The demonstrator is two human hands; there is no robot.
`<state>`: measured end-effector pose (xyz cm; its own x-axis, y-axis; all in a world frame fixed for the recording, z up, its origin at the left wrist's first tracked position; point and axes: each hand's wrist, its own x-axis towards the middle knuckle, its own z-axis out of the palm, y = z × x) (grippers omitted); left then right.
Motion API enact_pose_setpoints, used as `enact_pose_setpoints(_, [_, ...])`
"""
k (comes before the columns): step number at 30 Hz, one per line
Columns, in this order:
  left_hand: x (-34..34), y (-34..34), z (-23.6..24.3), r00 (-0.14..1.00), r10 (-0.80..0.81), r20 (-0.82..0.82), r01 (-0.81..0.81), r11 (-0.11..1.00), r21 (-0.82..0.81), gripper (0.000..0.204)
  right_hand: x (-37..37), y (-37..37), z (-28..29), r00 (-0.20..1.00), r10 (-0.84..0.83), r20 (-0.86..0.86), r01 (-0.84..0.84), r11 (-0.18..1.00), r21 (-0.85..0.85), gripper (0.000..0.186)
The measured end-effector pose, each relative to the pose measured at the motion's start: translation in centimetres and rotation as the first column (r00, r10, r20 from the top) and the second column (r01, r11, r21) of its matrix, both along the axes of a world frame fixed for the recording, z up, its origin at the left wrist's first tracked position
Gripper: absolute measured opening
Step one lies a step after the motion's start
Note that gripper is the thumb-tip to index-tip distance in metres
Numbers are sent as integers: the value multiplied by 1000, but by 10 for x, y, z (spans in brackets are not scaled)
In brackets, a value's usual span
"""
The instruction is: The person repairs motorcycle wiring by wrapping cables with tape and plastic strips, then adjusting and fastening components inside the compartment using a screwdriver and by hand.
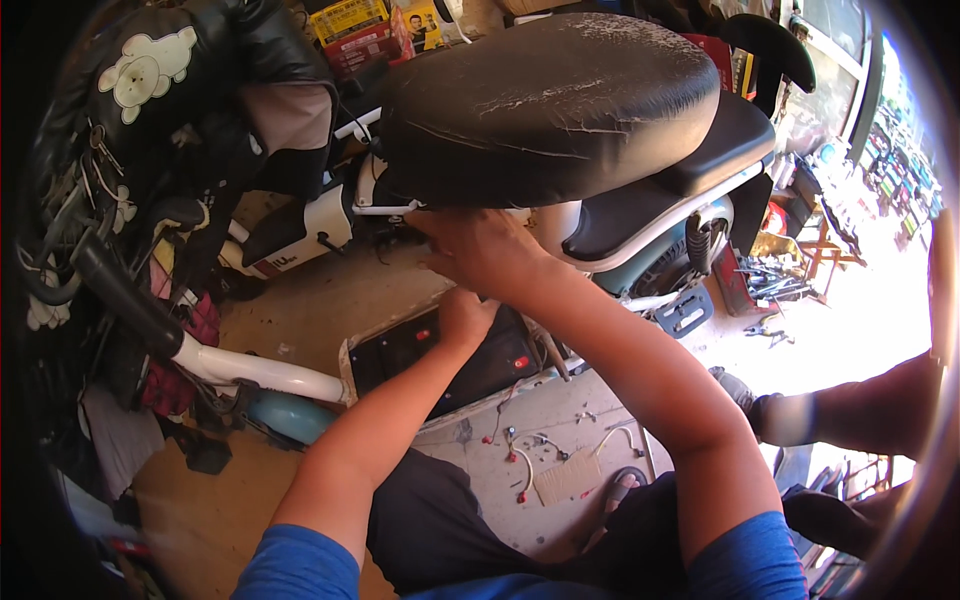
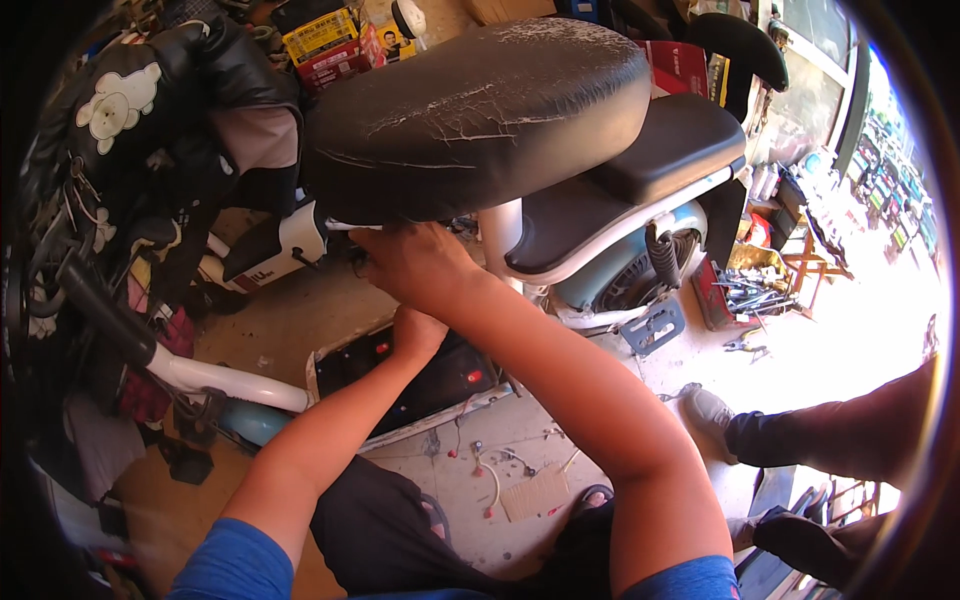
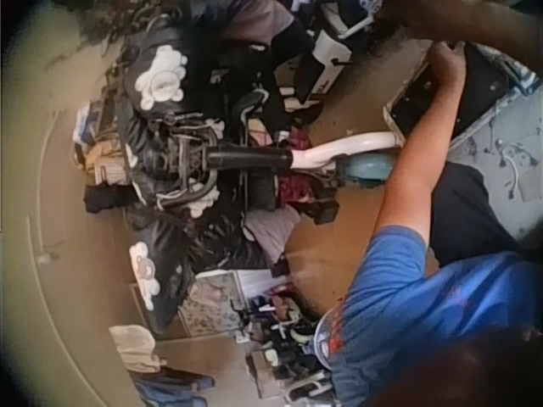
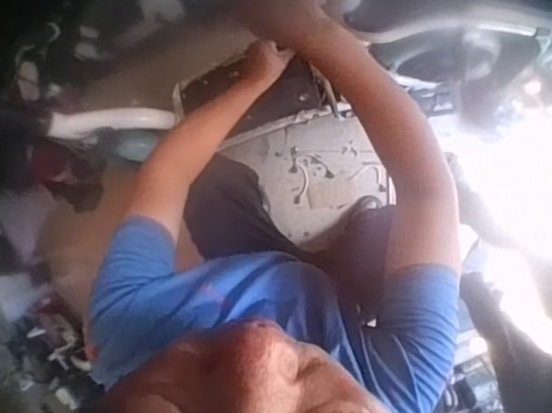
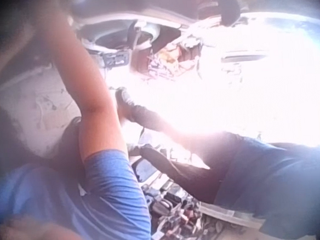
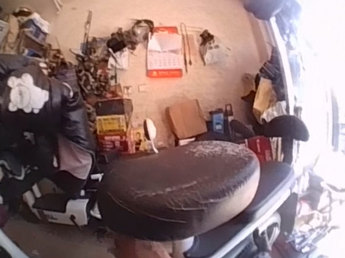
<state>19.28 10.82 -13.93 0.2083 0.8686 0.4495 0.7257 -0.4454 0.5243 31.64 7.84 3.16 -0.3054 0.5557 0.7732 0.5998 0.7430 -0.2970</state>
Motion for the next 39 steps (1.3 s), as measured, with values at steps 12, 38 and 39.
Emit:
enact_pose_setpoints(12, [7, -7, -3, 994, -38, 103, 28, 995, 95, 32, 10, -4, 2, 994, 18, -111, -43, 974, -223, 34])
enact_pose_setpoints(38, [8, -12, 4, 995, -36, 92, 37, 999, -8, 32, 3, 23, -13, 985, -141, 99, 139, 990, 34, 37])
enact_pose_setpoints(39, [10, -10, -2, 995, -34, 92, 36, 999, -16, 32, 10, 25, -19, 987, -104, 125, 105, 994, -2, 37])
